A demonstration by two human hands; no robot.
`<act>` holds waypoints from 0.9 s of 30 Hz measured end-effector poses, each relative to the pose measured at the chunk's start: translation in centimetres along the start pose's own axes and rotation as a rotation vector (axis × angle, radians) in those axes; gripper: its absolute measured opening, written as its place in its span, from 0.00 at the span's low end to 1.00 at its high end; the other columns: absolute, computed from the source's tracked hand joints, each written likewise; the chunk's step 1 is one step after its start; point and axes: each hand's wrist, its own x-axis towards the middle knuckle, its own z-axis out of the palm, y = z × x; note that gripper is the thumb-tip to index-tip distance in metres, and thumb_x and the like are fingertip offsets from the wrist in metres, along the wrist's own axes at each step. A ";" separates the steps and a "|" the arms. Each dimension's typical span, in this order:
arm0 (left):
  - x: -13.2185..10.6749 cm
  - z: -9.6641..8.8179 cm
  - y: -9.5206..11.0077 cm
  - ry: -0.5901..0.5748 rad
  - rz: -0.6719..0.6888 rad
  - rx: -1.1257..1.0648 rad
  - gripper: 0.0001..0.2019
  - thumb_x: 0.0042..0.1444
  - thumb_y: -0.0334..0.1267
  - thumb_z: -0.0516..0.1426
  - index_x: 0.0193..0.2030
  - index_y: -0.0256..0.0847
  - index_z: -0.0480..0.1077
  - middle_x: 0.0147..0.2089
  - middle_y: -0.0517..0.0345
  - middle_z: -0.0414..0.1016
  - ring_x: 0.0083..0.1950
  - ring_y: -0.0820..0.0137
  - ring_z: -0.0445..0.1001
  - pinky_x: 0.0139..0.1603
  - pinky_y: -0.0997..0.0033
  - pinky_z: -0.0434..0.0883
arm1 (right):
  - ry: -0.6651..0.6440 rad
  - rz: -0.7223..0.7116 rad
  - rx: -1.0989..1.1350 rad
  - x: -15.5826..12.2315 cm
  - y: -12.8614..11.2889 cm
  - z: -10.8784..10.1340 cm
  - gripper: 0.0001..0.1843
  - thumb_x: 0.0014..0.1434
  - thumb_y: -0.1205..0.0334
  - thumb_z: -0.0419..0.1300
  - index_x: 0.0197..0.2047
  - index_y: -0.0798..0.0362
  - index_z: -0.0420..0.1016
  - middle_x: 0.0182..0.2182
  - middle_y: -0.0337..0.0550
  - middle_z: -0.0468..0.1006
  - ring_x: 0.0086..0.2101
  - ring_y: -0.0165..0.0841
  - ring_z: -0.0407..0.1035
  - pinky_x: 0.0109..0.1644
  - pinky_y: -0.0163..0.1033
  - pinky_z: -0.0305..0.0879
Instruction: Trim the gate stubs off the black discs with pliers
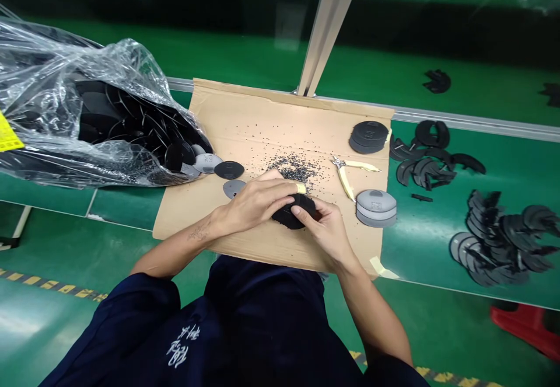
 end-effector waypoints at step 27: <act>-1.3 -0.9 1.3 0.024 -0.142 -0.101 0.08 0.67 0.40 0.62 0.46 0.37 0.77 0.38 0.53 0.81 0.37 0.71 0.76 0.39 0.71 0.74 | 0.072 -0.543 -0.517 -1.2 -0.5 -0.7 0.09 0.67 0.60 0.64 0.49 0.49 0.81 0.43 0.45 0.86 0.41 0.37 0.82 0.50 0.41 0.80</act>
